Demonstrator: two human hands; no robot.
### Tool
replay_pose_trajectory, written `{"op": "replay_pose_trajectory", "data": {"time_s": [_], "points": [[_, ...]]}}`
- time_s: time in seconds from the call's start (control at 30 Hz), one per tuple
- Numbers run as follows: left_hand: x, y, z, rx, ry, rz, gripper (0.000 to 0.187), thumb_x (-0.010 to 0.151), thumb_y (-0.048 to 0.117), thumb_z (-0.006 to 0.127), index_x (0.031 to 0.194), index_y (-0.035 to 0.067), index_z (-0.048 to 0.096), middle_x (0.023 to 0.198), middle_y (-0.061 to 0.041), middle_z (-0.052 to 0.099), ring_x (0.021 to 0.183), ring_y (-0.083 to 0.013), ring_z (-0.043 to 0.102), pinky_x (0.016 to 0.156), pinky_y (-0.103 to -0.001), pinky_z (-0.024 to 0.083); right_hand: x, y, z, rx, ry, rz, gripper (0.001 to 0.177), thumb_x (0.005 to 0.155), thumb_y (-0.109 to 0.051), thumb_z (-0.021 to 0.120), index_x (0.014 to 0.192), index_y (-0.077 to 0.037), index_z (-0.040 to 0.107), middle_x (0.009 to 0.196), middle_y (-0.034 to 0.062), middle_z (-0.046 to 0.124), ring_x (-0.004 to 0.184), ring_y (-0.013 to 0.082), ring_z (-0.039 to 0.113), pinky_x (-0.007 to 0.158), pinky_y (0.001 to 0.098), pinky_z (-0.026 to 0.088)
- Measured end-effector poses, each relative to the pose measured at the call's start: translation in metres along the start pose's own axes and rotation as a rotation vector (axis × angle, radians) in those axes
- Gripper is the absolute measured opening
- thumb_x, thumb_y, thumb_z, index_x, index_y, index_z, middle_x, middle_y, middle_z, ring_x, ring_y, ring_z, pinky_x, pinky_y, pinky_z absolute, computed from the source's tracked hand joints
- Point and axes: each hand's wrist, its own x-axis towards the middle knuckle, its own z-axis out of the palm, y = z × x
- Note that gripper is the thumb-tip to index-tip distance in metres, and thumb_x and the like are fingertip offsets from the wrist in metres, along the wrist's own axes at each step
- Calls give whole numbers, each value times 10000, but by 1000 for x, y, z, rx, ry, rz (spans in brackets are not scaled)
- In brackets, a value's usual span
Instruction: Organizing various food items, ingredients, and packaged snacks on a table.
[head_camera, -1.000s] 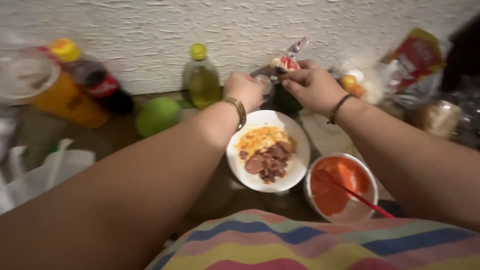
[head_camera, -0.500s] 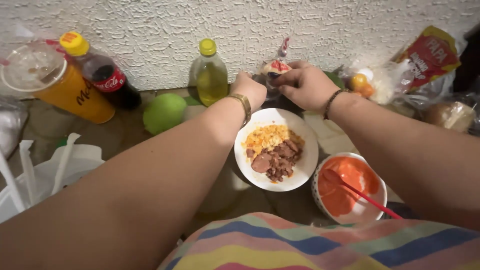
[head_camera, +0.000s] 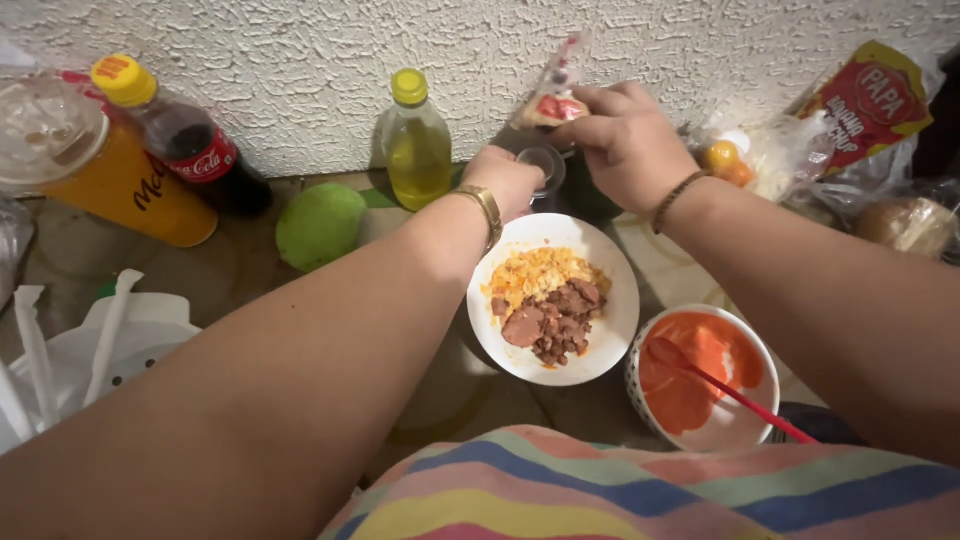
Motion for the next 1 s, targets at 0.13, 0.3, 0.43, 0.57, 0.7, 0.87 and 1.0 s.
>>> {"op": "replay_pose_trajectory", "data": {"time_s": [0.13,0.3,0.43,0.57,0.7,0.87,1.0], "points": [[-5,4,-2,78,31,31,256,742,146,790,953,17,725,724,-87,720,548,-192,686,501,-353,557,3,-10,0,-45,26,-121,384,814,1,697,1174,-119,758,1415,224,562,1267,412,551,1049,446,499],[-26,17,-10,133,0,3,305,763,288,789,890,11,776,712,-96,721,549,-183,674,514,-340,542,-1,-5,3,153,-105,164,361,873,-52,663,1219,-138,717,1351,181,621,1215,361,618,1026,409,518],[-25,14,-11,91,35,14,360,728,328,824,906,21,766,730,-79,740,584,-171,706,533,-336,565,10,-17,2,290,-298,466,372,966,-139,604,1335,-161,643,1286,124,712,1181,282,689,1037,364,531],[-27,14,-15,120,38,-29,393,726,340,839,911,-2,783,743,-73,738,578,-159,694,541,-335,565,4,-7,11,207,-283,343,372,933,-126,642,1303,-122,678,1315,147,677,1194,319,643,1038,391,506],[-39,15,-18,188,89,77,441,711,368,857,950,8,768,840,-131,759,713,-228,735,655,-365,576,-24,-22,0,223,-102,219,379,887,-107,693,1264,-72,683,1320,173,647,1210,345,622,1038,402,495],[-85,13,-35,244,81,230,451,790,386,777,1012,-6,742,973,-199,783,910,-292,784,805,-381,590,-70,-63,-37,338,-40,328,386,888,-116,693,1272,-87,659,1287,135,650,1145,277,658,971,367,544],[-133,-12,-48,360,137,346,487,768,259,784,1174,19,663,1119,-182,728,1037,-281,704,904,-342,535,-109,-91,-52,483,-112,650,371,900,-119,681,1271,-108,667,1255,79,668,1093,208,685,912,348,579]]}}
